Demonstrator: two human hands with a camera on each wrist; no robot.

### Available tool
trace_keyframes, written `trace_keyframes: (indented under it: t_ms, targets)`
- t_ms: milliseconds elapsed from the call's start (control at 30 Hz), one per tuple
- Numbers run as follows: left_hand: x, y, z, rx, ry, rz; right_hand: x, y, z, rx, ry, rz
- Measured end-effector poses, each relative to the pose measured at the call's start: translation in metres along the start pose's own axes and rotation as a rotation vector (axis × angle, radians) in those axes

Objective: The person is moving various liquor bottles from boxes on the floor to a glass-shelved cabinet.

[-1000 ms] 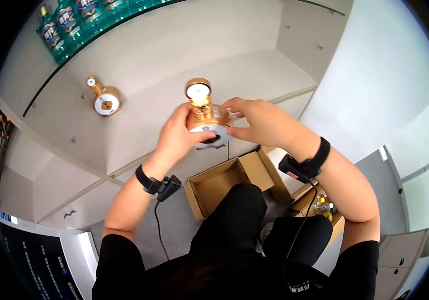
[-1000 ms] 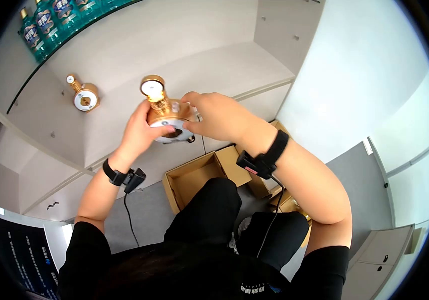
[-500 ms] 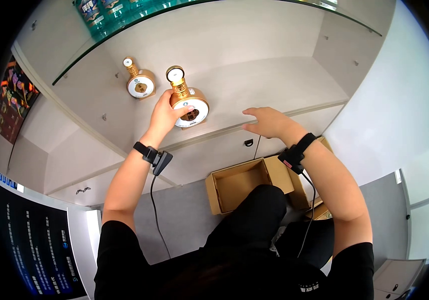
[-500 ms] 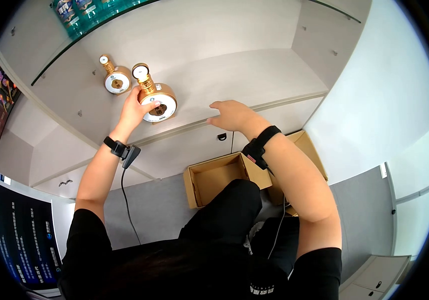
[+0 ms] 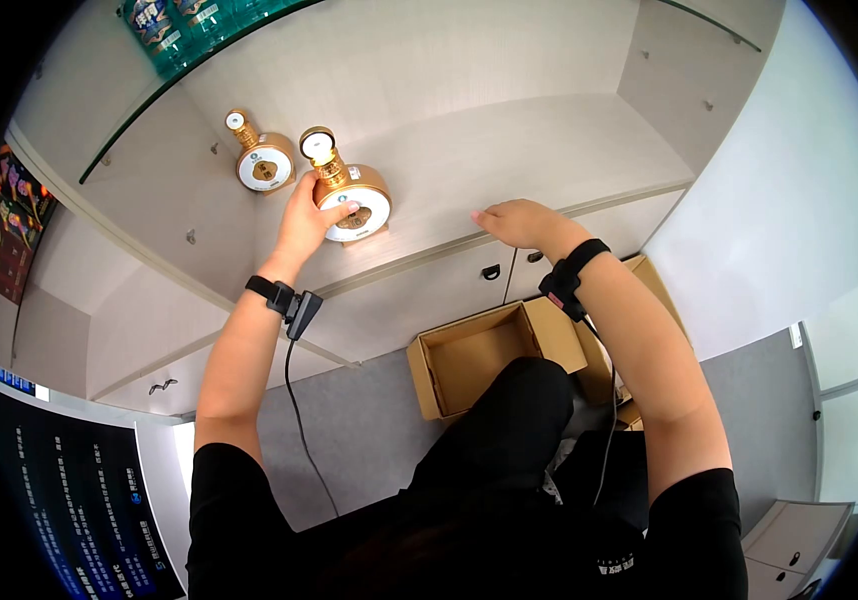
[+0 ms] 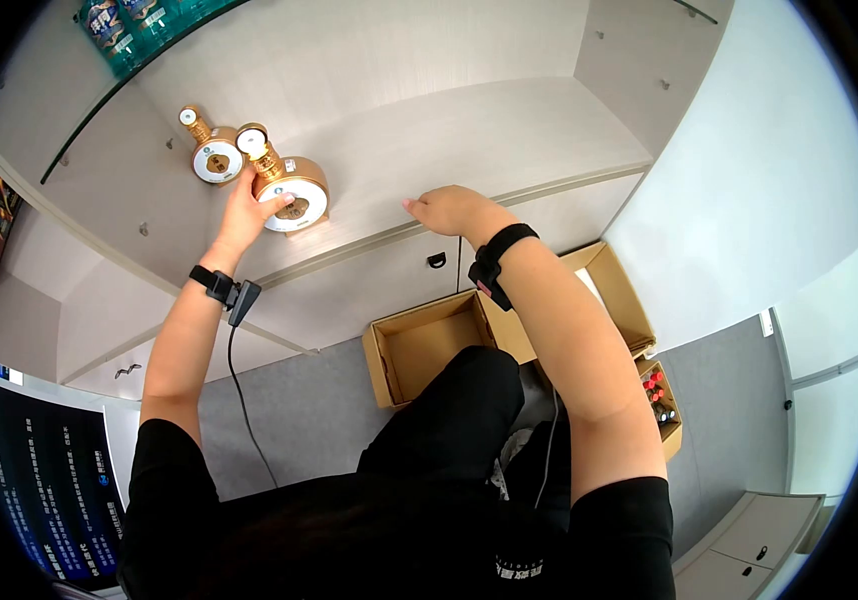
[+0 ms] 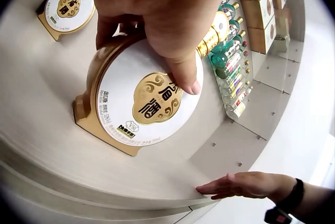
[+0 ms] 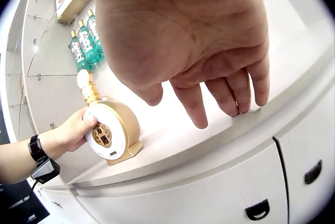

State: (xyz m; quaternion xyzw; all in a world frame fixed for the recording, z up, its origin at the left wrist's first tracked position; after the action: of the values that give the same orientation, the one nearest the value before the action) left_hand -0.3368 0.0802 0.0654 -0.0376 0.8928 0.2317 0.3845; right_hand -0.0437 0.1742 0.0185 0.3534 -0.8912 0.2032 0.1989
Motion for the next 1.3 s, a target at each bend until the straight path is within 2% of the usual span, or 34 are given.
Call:
trace_keyframes:
  t_ms: [167,300,367,400,567,700,800,933,1033,1100,1300]
  targets:
    - [0.007,0.014,-0.001,0.023,0.002,0.026,0.000,0.006,0.003,0.079,-0.079,0.043]
    - [0.002,0.029,-0.008,-0.001,0.250,0.046,0.003,0.011,0.007,0.073,-0.129,0.019]
    - [0.014,0.040,-0.011,-0.001,0.312,-0.019,0.003,0.007,0.007,0.085,-0.116,0.057]
    - [0.012,0.043,-0.013,-0.003,0.316,-0.018,0.008,-0.003,0.003,0.111,-0.067,0.133]
    - [0.021,0.061,-0.023,-0.040,0.644,-0.123,0.007,-0.005,0.000,0.111,-0.071,0.145]
    - [0.023,0.072,-0.031,-0.087,0.784,-0.159,0.004,0.002,0.005,0.113,-0.108,0.133]
    - [0.028,0.078,-0.034,-0.199,0.797,-0.104,0.001,0.004,0.009,0.088,-0.132,0.110]
    - [0.029,0.085,-0.038,-0.229,0.745,-0.080,0.001,0.005,0.011,0.086,-0.127,0.117]
    - [0.034,0.093,-0.036,-0.212,0.764,-0.127,-0.002,0.004,0.011,0.063,-0.122,0.126]
    - [0.037,0.095,-0.039,-0.302,0.792,-0.117,-0.002,0.003,0.010,0.044,-0.114,0.125]
    - [0.043,0.105,-0.041,-0.292,0.863,-0.102,0.004,-0.001,0.007,0.061,-0.124,0.136]
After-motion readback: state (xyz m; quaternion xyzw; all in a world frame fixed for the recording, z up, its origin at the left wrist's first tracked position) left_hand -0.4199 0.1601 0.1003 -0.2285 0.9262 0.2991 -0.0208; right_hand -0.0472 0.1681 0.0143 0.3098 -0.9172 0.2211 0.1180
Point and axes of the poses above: each hand's wrist, its own y-axis towards the middle knuckle, its own z-axis out of the palm, x = y × z, the point moved 8 cm from there along y, towards the middle knuckle, and after that the axes turned 5 degrees about y, right-handed, at the moved point
